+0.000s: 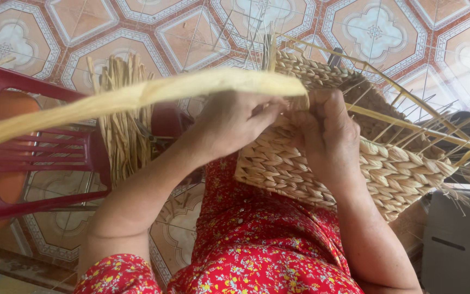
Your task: The person weaves dried palm leaves into a rectangular basket using a yellow plastic frame. They interlace the leaves through the frame, pull them tight, and trim excess material with scissors.
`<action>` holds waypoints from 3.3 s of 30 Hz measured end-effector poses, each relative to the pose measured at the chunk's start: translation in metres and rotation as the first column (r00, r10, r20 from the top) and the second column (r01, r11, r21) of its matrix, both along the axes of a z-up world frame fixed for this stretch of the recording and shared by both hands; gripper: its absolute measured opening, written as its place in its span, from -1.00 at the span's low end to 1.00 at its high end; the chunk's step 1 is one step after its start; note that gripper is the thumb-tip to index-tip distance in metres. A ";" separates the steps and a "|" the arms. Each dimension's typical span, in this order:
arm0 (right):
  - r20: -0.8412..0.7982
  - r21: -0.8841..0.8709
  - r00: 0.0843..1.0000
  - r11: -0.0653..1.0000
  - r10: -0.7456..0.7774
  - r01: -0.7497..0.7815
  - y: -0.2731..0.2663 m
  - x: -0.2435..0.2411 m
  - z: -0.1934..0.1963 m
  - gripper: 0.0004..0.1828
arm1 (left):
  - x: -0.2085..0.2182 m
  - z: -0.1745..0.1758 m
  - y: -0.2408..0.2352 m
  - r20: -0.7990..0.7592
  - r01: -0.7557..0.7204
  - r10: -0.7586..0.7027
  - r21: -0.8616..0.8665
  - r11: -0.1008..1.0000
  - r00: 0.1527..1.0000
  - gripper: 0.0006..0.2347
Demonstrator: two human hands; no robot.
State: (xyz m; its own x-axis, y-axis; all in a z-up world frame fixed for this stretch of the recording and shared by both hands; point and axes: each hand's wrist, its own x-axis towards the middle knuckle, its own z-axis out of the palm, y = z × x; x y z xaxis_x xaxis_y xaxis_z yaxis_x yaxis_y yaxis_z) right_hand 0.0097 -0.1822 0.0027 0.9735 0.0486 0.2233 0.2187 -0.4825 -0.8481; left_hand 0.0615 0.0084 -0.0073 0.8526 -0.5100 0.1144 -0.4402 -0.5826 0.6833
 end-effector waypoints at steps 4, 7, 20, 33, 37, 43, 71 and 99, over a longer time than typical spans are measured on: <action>0.080 -0.097 0.997 0.995 -0.016 0.024 0.008 0.007 -0.001 -0.89 | -0.035 -0.008 -0.004 0.717 0.118 0.002 -0.117 0.986 0.697 -0.96; 0.130 -0.195 0.990 0.980 0.056 -0.030 0.012 0.006 0.000 -0.87 | -0.045 -0.011 0.002 0.648 0.077 0.070 -0.197 0.977 0.759 -0.78; 0.367 -0.143 0.929 0.990 0.048 0.006 0.016 0.006 -0.014 -0.87 | -0.039 0.008 0.025 0.665 -0.239 -0.004 0.275 0.931 0.747 -0.87; 0.370 -0.335 0.916 0.942 0.156 -0.025 0.001 -0.015 0.022 -0.81 | -0.034 -0.005 0.023 0.663 -0.021 -0.072 0.132 0.991 0.745 -0.87; 0.415 -0.415 0.868 0.906 0.271 -0.084 0.020 -0.006 0.012 -0.68 | -0.020 0.032 0.053 0.545 0.062 -0.180 0.227 0.972 0.819 -0.95; 0.394 -0.342 0.904 0.939 0.166 -0.023 0.021 0.013 -0.009 -0.85 | -0.056 0.054 0.037 0.884 0.117 0.056 -0.124 0.985 0.464 -0.69; 0.294 -0.639 0.935 0.768 0.197 0.039 0.030 0.006 -0.025 -0.56 | 0.017 -0.073 0.006 -0.352 -0.157 -0.163 -0.725 0.671 0.922 -0.86; 0.016 0.633 0.658 0.517 -0.753 0.577 -0.199 -0.128 -0.111 -0.80 | -0.053 -0.177 0.217 -0.697 -0.731 0.474 -0.666 -0.151 0.537 -0.67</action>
